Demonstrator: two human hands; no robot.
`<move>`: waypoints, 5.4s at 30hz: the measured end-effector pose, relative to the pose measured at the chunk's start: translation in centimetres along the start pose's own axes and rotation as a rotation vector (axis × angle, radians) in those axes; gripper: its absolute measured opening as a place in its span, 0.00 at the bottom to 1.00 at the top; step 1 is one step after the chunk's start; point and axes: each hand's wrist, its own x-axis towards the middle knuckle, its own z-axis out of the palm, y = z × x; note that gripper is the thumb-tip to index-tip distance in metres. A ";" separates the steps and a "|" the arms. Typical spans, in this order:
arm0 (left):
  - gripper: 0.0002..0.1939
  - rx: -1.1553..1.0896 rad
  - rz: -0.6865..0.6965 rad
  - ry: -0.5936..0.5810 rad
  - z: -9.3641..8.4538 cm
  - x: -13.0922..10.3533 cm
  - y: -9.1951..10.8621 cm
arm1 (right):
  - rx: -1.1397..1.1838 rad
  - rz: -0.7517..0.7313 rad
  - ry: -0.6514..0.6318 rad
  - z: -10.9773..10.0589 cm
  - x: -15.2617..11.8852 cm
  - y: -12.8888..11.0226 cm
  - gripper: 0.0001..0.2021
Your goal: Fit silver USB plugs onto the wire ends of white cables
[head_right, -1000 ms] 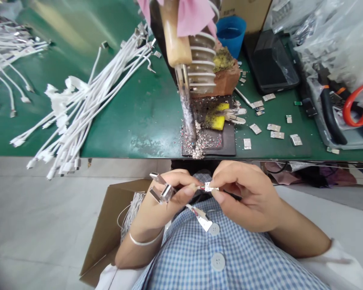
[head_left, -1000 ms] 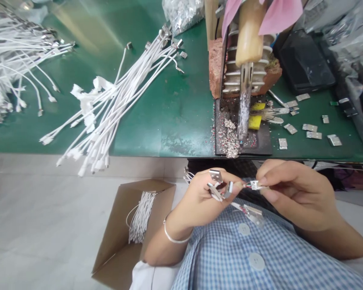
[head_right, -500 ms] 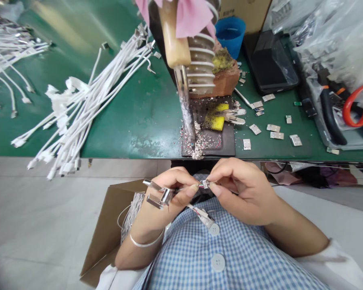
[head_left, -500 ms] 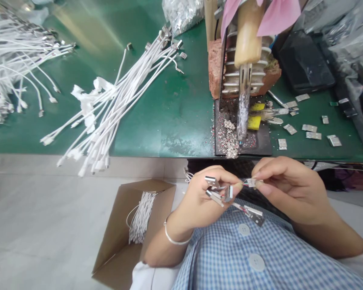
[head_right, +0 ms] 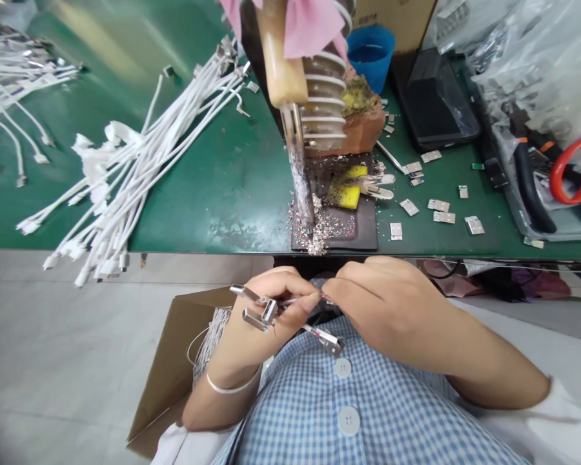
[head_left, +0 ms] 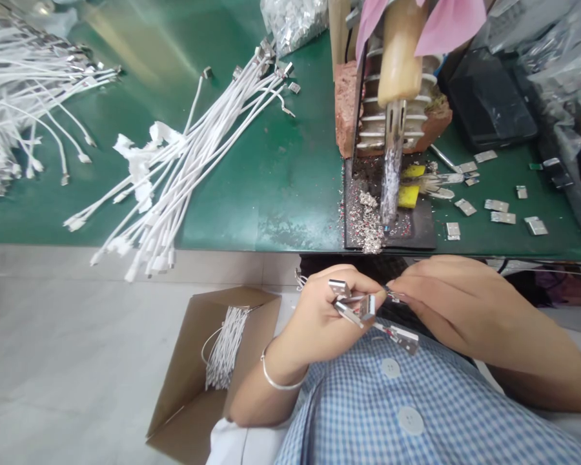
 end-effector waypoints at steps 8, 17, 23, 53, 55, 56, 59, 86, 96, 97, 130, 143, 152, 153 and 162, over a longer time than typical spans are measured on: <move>0.08 0.017 0.032 0.075 -0.3 0.3 0.5 | 0.210 0.251 0.254 0.4 0.3 -0.1 0.04; 0.07 0.081 0.132 0.123 -0.9 1.4 -0.3 | 0.415 0.329 0.474 2.0 0.7 -0.6 0.08; 0.06 0.070 0.099 0.178 -0.9 2.2 -0.4 | 0.325 0.272 0.607 2.5 1.9 -0.1 0.09; 0.05 0.049 0.126 0.252 -0.7 2.9 -0.2 | 0.263 0.276 0.629 2.3 2.3 0.2 0.09; 0.05 0.053 0.111 0.249 -0.7 2.7 -0.2 | 0.276 0.272 0.613 2.3 2.3 0.1 0.09; 0.05 0.058 0.096 0.246 -0.7 2.6 -0.2 | 0.283 0.265 0.604 2.3 2.2 0.1 0.09; 0.05 0.066 0.053 0.249 -0.7 2.2 -0.2 | 0.295 0.272 0.576 2.3 2.1 -0.2 0.10; 0.09 0.090 0.001 0.227 -0.3 2.1 -0.1 | 0.345 0.319 0.571 2.2 1.3 -0.1 0.10; 0.08 0.000 -0.042 0.293 -0.4 3.0 0.1 | 0.400 0.357 0.622 2.1 2.4 0.1 0.09; 0.08 -0.007 -0.040 0.293 -0.4 3.0 0.1 | 0.399 0.366 0.626 2.1 2.5 0.1 0.09; 0.08 0.000 -0.014 0.239 -0.3 2.2 -0.3 | 0.326 0.292 0.541 2.4 1.7 -0.3 0.09; 0.15 -0.099 -0.117 0.110 1.1 1.0 -0.5 | 0.693 0.532 0.595 1.6 -0.2 -1.6 0.10; 0.16 -0.055 -0.084 -0.125 1.9 -0.2 -2.1 | 0.670 0.237 0.275 0.8 0.2 -1.7 0.11; 0.15 -0.055 -0.079 -0.134 1.8 -0.2 -2.1 | 0.642 0.222 0.270 0.7 0.4 -1.7 0.09; 0.11 -0.166 -0.046 -0.007 0.9 -0.2 -0.8 | 0.757 0.541 0.354 1.6 -0.4 -1.4 0.05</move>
